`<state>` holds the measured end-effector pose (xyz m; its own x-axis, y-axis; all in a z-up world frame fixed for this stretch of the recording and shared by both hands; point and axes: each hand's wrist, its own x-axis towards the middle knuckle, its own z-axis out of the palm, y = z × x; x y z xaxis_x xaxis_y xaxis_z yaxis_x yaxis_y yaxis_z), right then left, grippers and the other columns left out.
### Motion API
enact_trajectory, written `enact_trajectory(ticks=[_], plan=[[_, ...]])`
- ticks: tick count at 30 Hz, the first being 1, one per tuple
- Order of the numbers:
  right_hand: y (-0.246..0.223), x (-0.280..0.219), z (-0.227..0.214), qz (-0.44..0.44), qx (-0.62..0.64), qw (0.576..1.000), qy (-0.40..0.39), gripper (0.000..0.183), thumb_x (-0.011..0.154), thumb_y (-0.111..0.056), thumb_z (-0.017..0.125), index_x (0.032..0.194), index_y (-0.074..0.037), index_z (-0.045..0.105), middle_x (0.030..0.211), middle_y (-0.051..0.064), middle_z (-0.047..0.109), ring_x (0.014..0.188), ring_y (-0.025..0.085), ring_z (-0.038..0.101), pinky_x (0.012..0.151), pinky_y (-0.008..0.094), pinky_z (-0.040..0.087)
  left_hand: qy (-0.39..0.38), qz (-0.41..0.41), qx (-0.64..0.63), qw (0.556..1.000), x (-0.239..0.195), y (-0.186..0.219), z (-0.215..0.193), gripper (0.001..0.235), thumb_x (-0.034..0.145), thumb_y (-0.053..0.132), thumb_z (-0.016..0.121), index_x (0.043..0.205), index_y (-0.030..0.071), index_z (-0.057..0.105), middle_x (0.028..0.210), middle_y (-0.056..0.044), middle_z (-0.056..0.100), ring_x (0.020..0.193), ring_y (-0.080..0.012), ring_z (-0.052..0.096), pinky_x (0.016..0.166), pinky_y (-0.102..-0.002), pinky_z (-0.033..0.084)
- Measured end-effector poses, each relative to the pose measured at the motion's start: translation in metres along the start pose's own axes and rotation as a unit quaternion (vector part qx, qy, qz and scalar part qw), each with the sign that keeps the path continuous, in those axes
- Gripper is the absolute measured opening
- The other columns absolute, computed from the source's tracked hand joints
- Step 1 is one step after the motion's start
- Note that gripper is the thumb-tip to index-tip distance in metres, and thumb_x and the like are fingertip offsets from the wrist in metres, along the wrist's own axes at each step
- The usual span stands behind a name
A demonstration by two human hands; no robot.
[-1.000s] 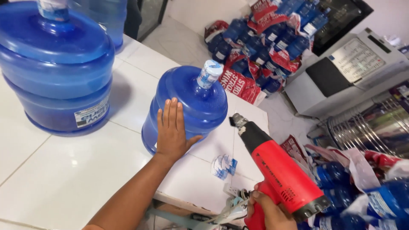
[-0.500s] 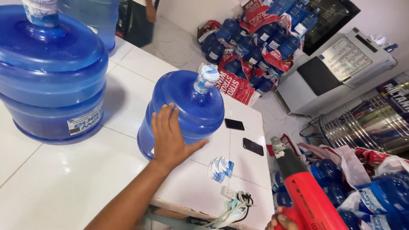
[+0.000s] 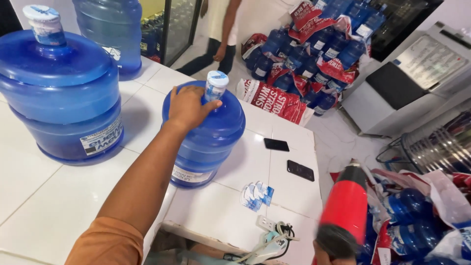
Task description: Sealing large water jugs by applying plastic seals and using a heat gun to shrink-wrap them.
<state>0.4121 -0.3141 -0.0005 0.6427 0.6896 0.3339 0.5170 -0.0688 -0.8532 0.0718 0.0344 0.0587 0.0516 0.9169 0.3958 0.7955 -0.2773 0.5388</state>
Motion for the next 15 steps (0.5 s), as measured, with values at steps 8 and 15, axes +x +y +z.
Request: enact_trajectory(ticks=[8,15], plan=[[0.105,0.105,0.031,0.149,-0.098,0.984,-0.014,0.116,0.055,-0.016,0.097,0.157,-0.002,0.045,0.121,0.019,0.065,0.099,0.026,0.064,0.091,0.037,0.049,0.073,-0.015,0.088,0.993,-0.057,0.005,0.023,0.082,0.095,0.067,0.043,0.146,0.003,0.052,0.155,-0.014,0.049,0.151,-0.0338,0.031,0.119,-0.066,0.015],[0.116,0.114,0.044,0.128,-0.248,0.959,0.055,0.099,0.072,-0.026,0.083,0.156,0.001,0.038,0.148,0.030,0.049,0.130,0.048,0.050,0.104,0.058,0.042,0.247,0.117,0.088,0.958,-0.139,-0.003,0.083,0.098,0.093,0.073,0.057,0.164,0.013,0.026,0.172,-0.015,0.021,0.160,-0.0433,0.014,0.123,-0.073,0.013]])
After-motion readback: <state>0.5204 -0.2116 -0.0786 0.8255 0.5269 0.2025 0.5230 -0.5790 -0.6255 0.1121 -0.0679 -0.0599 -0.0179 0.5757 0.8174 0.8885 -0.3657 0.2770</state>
